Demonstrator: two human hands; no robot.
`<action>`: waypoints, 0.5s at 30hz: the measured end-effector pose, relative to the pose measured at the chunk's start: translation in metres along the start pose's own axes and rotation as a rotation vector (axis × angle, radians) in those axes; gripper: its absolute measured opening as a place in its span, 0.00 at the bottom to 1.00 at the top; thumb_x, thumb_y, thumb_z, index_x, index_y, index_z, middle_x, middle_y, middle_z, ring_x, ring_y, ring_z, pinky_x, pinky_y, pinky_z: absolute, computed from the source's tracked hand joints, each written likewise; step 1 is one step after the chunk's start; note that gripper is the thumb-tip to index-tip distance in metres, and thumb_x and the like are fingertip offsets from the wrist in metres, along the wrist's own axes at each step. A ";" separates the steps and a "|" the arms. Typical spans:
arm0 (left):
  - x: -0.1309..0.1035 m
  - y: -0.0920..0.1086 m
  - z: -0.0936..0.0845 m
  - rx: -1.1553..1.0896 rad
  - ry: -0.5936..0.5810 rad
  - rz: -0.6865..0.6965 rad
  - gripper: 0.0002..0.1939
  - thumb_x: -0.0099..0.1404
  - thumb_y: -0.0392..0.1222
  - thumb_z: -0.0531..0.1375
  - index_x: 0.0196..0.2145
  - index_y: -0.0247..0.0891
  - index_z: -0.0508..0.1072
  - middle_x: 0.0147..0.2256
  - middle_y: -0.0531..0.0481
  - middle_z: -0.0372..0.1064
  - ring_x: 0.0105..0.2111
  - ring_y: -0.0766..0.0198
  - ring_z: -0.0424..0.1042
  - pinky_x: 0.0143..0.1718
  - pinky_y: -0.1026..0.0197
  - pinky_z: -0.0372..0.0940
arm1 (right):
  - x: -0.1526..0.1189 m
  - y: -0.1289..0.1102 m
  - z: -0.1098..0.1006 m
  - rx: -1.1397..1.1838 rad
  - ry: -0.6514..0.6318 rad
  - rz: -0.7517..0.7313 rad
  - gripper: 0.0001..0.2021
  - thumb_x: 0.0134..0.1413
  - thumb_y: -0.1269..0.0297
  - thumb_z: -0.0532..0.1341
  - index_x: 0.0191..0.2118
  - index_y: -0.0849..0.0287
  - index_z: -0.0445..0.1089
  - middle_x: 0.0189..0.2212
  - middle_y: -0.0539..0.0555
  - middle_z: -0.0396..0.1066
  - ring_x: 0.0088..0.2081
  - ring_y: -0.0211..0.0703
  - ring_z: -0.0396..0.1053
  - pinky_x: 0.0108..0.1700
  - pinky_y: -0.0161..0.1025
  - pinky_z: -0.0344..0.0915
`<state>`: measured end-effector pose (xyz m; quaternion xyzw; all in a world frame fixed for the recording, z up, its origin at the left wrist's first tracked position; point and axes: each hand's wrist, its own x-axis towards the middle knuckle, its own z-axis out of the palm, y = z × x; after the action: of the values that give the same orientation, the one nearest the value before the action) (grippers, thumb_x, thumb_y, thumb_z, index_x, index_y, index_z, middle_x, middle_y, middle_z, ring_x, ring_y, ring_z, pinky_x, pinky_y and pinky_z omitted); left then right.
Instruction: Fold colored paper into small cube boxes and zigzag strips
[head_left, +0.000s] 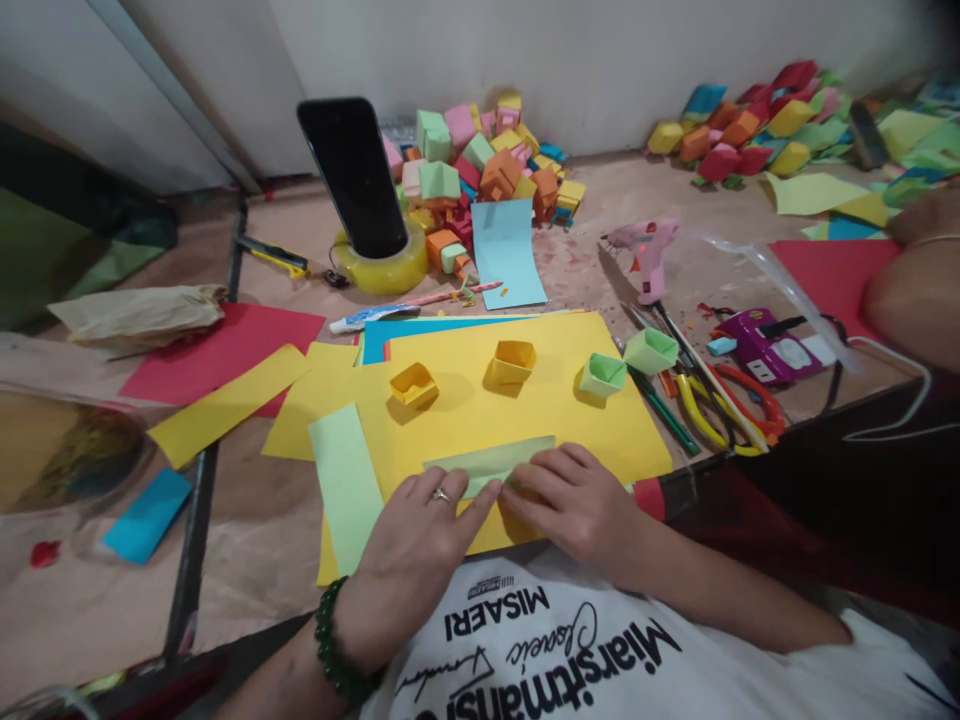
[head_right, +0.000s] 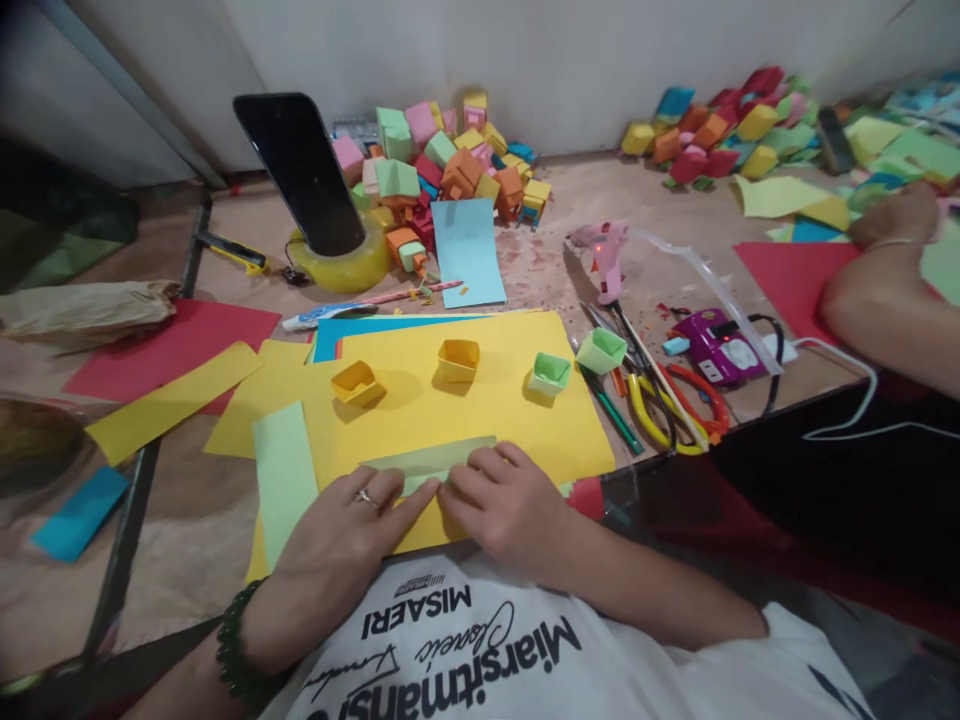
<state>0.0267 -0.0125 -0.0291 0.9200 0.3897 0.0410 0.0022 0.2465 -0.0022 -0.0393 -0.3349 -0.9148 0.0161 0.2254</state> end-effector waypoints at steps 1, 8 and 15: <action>-0.001 0.001 -0.001 0.008 0.012 0.043 0.21 0.63 0.28 0.53 0.52 0.40 0.68 0.34 0.46 0.68 0.31 0.58 0.65 0.31 0.57 0.65 | -0.003 0.001 0.001 -0.007 -0.027 -0.021 0.08 0.61 0.70 0.55 0.41 0.58 0.71 0.35 0.54 0.72 0.37 0.44 0.64 0.38 0.42 0.59; -0.025 -0.006 -0.016 0.073 0.093 0.014 0.20 0.62 0.23 0.48 0.45 0.36 0.72 0.40 0.45 0.72 0.32 0.60 0.66 0.32 0.59 0.64 | -0.032 0.013 -0.011 -0.002 -0.066 0.117 0.13 0.58 0.76 0.53 0.40 0.57 0.72 0.37 0.53 0.75 0.37 0.44 0.63 0.39 0.43 0.60; -0.031 -0.004 -0.001 0.057 0.124 -0.087 0.15 0.61 0.29 0.54 0.43 0.36 0.73 0.42 0.43 0.72 0.38 0.56 0.66 0.36 0.54 0.62 | -0.018 0.013 -0.033 0.041 0.011 0.175 0.13 0.55 0.80 0.51 0.30 0.60 0.70 0.33 0.55 0.74 0.34 0.42 0.65 0.33 0.37 0.64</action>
<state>0.0025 -0.0318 -0.0307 0.8977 0.4295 0.0865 -0.0465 0.2803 -0.0072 -0.0186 -0.4086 -0.8804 0.0528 0.2349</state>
